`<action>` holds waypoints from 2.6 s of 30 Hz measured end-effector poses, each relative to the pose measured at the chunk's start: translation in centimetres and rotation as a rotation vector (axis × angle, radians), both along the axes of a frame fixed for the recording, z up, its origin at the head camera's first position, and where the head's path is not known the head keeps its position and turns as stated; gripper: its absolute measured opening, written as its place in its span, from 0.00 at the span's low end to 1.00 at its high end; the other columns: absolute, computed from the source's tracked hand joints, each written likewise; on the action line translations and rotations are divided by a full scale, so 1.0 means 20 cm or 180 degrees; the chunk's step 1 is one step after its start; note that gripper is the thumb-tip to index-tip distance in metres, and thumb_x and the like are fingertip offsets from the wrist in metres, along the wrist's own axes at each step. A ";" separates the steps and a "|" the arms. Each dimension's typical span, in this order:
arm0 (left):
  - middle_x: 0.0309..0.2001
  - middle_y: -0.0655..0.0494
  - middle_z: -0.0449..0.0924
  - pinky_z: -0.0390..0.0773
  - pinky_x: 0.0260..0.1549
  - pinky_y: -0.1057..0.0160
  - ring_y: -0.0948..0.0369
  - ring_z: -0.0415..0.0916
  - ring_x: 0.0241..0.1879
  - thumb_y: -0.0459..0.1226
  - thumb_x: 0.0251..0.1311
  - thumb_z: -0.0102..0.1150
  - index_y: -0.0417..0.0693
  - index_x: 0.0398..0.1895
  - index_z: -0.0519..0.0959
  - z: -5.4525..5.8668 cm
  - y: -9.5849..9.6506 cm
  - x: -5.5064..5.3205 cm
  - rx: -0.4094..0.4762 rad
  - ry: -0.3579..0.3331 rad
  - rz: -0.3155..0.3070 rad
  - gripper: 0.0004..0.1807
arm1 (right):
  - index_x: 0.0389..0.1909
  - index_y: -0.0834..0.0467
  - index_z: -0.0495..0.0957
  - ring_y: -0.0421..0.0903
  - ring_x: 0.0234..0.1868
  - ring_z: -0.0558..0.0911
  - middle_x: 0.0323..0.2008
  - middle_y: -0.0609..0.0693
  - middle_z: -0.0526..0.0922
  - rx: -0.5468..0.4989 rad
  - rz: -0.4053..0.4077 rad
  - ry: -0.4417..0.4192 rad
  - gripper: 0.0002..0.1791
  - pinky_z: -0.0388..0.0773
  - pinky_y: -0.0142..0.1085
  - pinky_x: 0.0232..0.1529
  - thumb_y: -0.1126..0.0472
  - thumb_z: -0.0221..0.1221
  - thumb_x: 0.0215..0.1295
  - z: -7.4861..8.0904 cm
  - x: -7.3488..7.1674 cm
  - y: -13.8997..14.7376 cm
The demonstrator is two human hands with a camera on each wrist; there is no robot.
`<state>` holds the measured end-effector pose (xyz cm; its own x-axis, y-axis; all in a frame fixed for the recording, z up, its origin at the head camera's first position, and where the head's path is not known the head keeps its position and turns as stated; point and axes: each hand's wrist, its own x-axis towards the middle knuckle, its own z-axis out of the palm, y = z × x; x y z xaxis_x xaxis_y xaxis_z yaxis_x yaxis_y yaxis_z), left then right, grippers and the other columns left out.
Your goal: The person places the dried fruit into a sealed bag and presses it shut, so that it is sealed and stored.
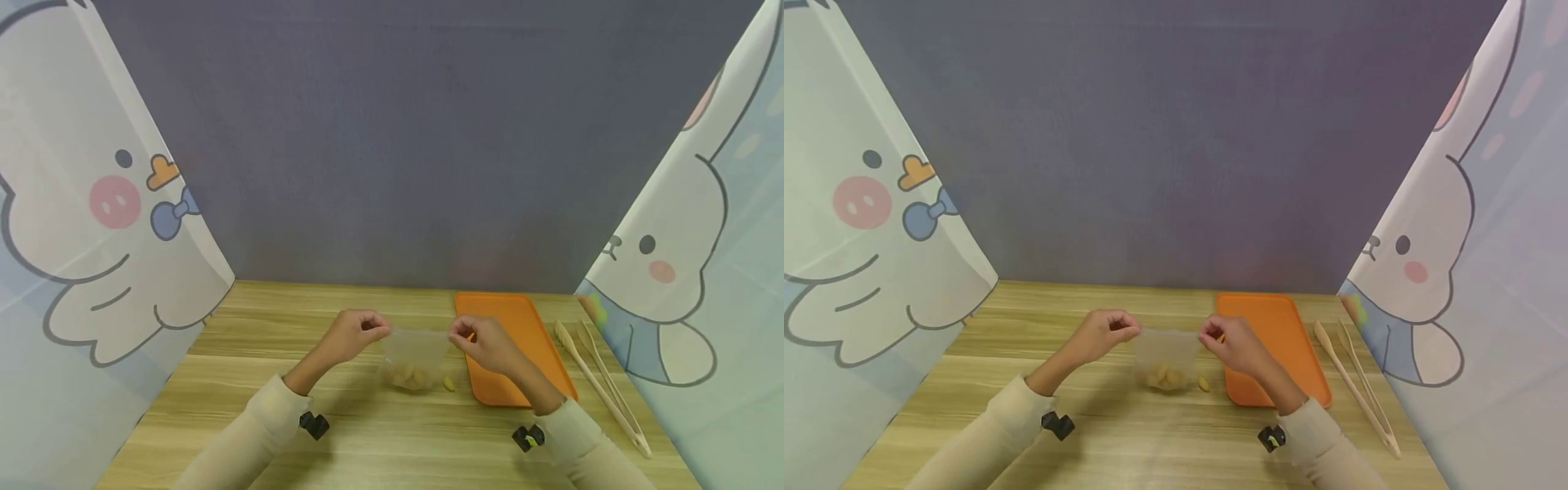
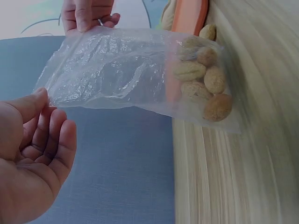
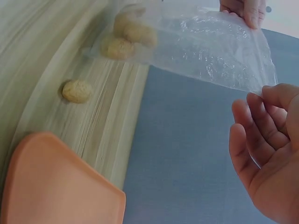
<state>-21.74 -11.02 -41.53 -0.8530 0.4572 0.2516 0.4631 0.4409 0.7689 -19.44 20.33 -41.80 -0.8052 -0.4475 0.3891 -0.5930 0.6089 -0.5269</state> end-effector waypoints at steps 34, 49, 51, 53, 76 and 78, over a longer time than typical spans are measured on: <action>0.41 0.50 0.83 0.81 0.36 0.63 0.59 0.82 0.37 0.40 0.62 0.71 0.36 0.60 0.77 -0.29 0.14 -0.31 -0.0500 0.0180 0.0342 0.26 | 0.57 0.63 0.78 0.43 0.35 0.84 0.37 0.48 0.86 0.0231 -0.0801 -0.0565 0.25 0.80 0.37 0.36 0.57 0.69 0.62 -0.22 -0.25 -0.09; 0.64 0.30 0.67 0.81 0.54 0.51 0.42 0.76 0.56 0.43 0.59 0.74 0.33 0.73 0.61 -0.44 0.20 -0.32 -0.1425 0.0537 0.0389 0.45 | 0.73 0.69 0.64 0.41 0.27 0.76 0.39 0.47 0.82 0.0977 -0.0943 -0.0673 0.46 0.75 0.37 0.29 0.52 0.72 0.61 -0.36 -0.27 -0.16; 0.61 0.34 0.70 0.81 0.51 0.52 0.44 0.78 0.53 0.42 0.59 0.74 0.36 0.67 0.69 -0.44 0.20 -0.30 -0.1563 0.0774 0.0361 0.37 | 0.71 0.67 0.68 0.47 0.38 0.83 0.47 0.52 0.84 0.1095 -0.0893 -0.0599 0.41 0.81 0.42 0.38 0.52 0.71 0.62 -0.37 -0.27 -0.17; 0.59 0.39 0.74 0.80 0.54 0.52 0.46 0.77 0.55 0.43 0.62 0.72 0.39 0.61 0.76 -0.44 0.19 -0.29 -0.1734 0.0938 0.0261 0.28 | 0.67 0.64 0.74 0.53 0.50 0.83 0.54 0.56 0.83 0.1219 -0.0823 -0.0514 0.36 0.83 0.48 0.48 0.52 0.70 0.62 -0.38 -0.27 -0.17; 0.64 0.42 0.77 0.71 0.67 0.49 0.45 0.72 0.66 0.49 0.71 0.59 0.40 0.66 0.76 -0.45 0.18 -0.31 -0.2106 0.0344 -0.0287 0.28 | 0.60 0.62 0.79 0.62 0.64 0.76 0.62 0.63 0.78 0.1613 -0.0334 -0.0524 0.24 0.73 0.55 0.64 0.52 0.65 0.69 -0.42 -0.29 -0.13; 0.64 0.42 0.77 0.71 0.67 0.48 0.46 0.72 0.66 0.49 0.71 0.60 0.40 0.66 0.76 -0.45 0.18 -0.31 -0.2115 0.0379 -0.0294 0.28 | 0.60 0.63 0.79 0.62 0.63 0.76 0.62 0.64 0.78 0.1596 -0.0324 -0.0538 0.24 0.73 0.56 0.64 0.53 0.65 0.68 -0.41 -0.29 -0.13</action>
